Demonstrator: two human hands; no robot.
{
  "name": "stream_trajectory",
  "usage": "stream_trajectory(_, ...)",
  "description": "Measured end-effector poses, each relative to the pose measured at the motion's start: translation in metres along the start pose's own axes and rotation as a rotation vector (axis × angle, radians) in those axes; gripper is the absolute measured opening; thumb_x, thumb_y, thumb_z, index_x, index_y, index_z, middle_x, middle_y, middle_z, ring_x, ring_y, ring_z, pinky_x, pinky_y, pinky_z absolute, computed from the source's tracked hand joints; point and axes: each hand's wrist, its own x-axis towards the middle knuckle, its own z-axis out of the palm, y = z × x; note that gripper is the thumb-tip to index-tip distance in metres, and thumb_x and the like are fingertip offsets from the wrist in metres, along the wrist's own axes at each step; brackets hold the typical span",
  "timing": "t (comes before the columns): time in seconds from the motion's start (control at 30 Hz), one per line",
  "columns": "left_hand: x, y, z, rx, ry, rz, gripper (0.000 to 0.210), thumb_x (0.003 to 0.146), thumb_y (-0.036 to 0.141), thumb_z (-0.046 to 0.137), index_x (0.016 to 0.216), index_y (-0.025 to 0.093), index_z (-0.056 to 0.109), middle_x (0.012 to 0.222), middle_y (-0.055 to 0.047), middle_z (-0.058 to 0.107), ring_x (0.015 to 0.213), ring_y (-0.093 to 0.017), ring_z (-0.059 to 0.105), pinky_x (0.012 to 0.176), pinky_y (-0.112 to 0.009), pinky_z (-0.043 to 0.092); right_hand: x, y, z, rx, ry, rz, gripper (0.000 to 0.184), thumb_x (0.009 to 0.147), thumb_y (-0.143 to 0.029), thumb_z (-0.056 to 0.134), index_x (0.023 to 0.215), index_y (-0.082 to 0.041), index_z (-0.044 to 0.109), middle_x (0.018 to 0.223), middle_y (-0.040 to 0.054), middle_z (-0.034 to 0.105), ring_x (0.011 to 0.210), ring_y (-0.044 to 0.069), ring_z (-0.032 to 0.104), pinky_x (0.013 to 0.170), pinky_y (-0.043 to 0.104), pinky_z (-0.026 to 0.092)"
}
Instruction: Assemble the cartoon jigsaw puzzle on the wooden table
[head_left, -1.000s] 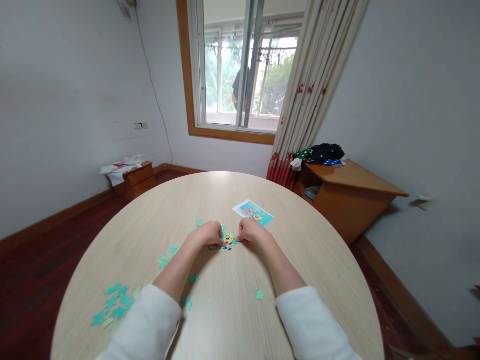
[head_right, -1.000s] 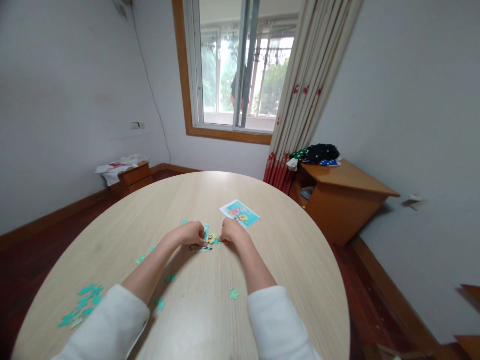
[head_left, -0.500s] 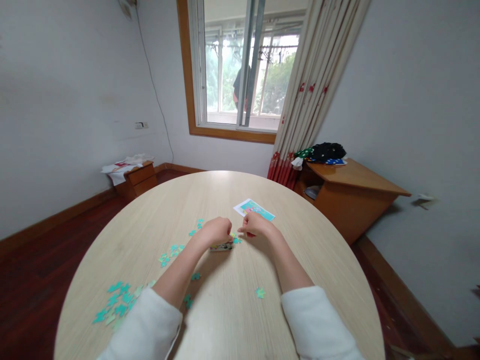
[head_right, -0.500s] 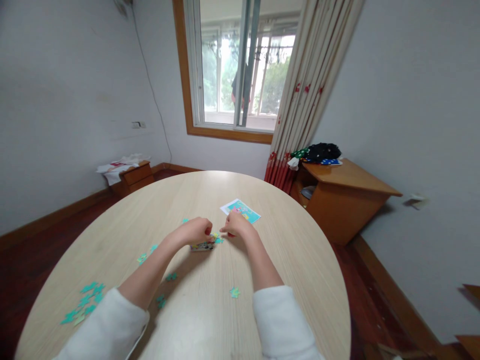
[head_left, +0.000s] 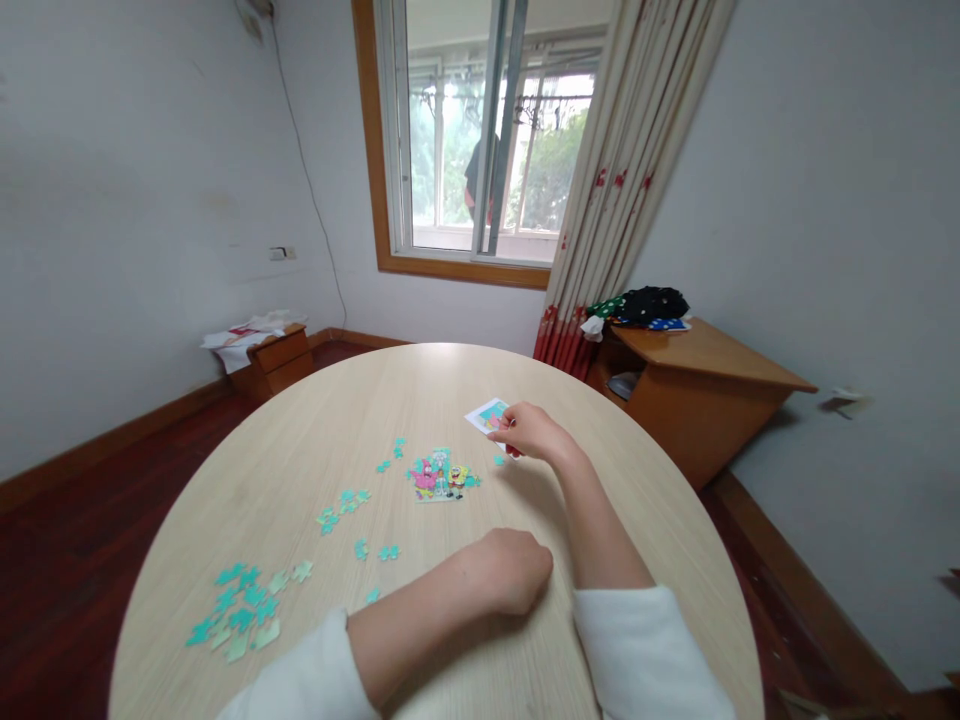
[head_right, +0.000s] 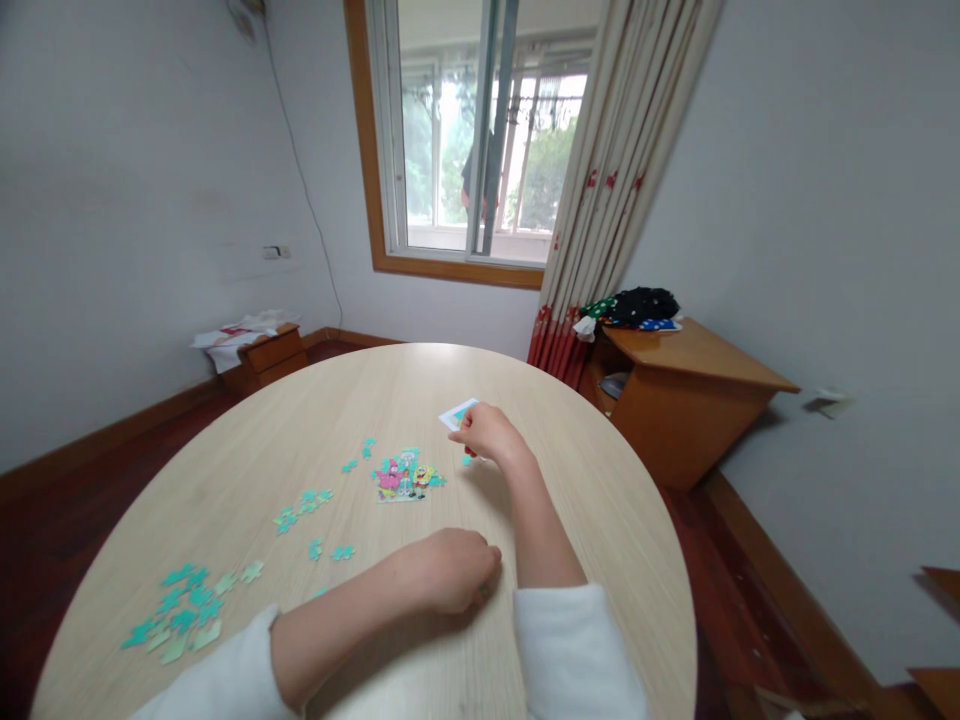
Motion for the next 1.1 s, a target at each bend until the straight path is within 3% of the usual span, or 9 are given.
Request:
stream_trajectory(0.3,-0.008,-0.001,-0.003,-0.008,0.044,0.030,0.032,0.072,0.015,0.057,0.103,0.010,0.062,0.096,-0.018,0.067,0.083,-0.028,0.067,0.061,-0.031,0.051,-0.008,-0.011,-0.003,-0.061,0.007,-0.039,0.018,0.077,-0.023,0.061,0.062,-0.013,0.059,0.052,0.0021,0.062,0.045,0.008,0.052,0.046,0.018,0.032)
stream_trajectory(0.43,-0.012,-0.014,-0.010,-0.076,0.043,-0.002,0.025,0.069,0.010,0.054,0.091,0.014,0.064,0.090,-0.015,0.069,0.081,-0.026,0.067,0.061,-0.029,0.049,-0.013,-0.014,-0.007,-0.086,0.015,-0.042,0.020,0.078,-0.026,0.059,0.062,-0.014,0.060,0.053,0.0026,0.063,0.047,0.009,0.052,0.049,0.019,0.034)
stream_trajectory(0.53,-0.018,-0.048,-0.021,-0.279,0.226,-0.184,0.013,0.070,0.010,0.052,0.077,0.013,0.063,0.079,-0.013,0.068,0.073,-0.026,0.066,0.057,-0.030,0.048,-0.013,-0.013,-0.008,-0.070,0.023,-0.085,0.022,0.080,-0.027,0.056,0.064,-0.013,0.061,0.056,0.0037,0.065,0.049,0.009,0.053,0.051,0.020,0.035)
stream_trajectory(0.63,-0.027,-0.088,-0.032,-0.667,0.512,-0.368,0.006,0.074,0.009,0.053,0.076,0.012,0.058,0.059,-0.004,0.062,0.055,-0.017,0.063,0.050,-0.024,0.046,-0.009,-0.012,-0.004,0.027,0.013,-0.169,0.023,0.083,-0.026,0.052,0.069,-0.012,0.063,0.063,0.0052,0.067,0.053,0.010,0.056,0.051,0.019,0.036)
stream_trajectory(0.73,-0.033,-0.116,-0.040,-1.017,0.821,-0.392,0.008,0.077,0.007,0.051,0.071,0.013,0.052,0.050,0.002,0.055,0.048,-0.011,0.059,0.051,-0.021,0.048,-0.005,-0.014,0.003,0.173,-0.005,-0.278,0.022,0.086,-0.023,0.048,0.082,-0.012,0.066,0.071,0.0064,0.069,0.061,0.010,0.060,0.055,0.018,0.040)
stream_trajectory(0.8,-0.034,-0.124,-0.041,-1.208,0.949,-0.334,0.010,0.079,0.006,0.051,0.071,0.012,0.052,0.053,0.002,0.057,0.051,-0.010,0.061,0.056,-0.023,0.052,-0.003,-0.017,0.008,0.242,-0.002,-0.329,0.021,0.085,-0.019,0.047,0.093,-0.011,0.065,0.077,0.0071,0.070,0.068,0.011,0.063,0.061,0.020,0.044)
stream_trajectory(0.97,-0.034,-0.122,-0.043,-1.398,1.028,-0.176,0.010,0.077,0.016,0.063,0.077,0.012,0.054,0.057,0.000,0.062,0.056,-0.012,0.065,0.064,-0.028,0.056,-0.001,-0.024,0.016,0.297,0.097,-0.374,0.023,0.082,-0.016,0.052,0.101,-0.013,0.065,0.085,0.0078,0.071,0.075,0.014,0.064,0.070,0.023,0.047)
stream_trajectory(1.1,-0.036,-0.117,-0.047,-1.417,1.033,-0.169,0.011,0.079,0.014,0.061,0.083,0.013,0.051,0.057,0.002,0.063,0.052,-0.009,0.063,0.062,-0.026,0.056,0.000,-0.027,0.018,0.334,0.150,-0.397,0.018,0.081,-0.016,0.055,0.095,-0.014,0.067,0.085,0.0064,0.071,0.076,0.014,0.064,0.072,0.023,0.047)
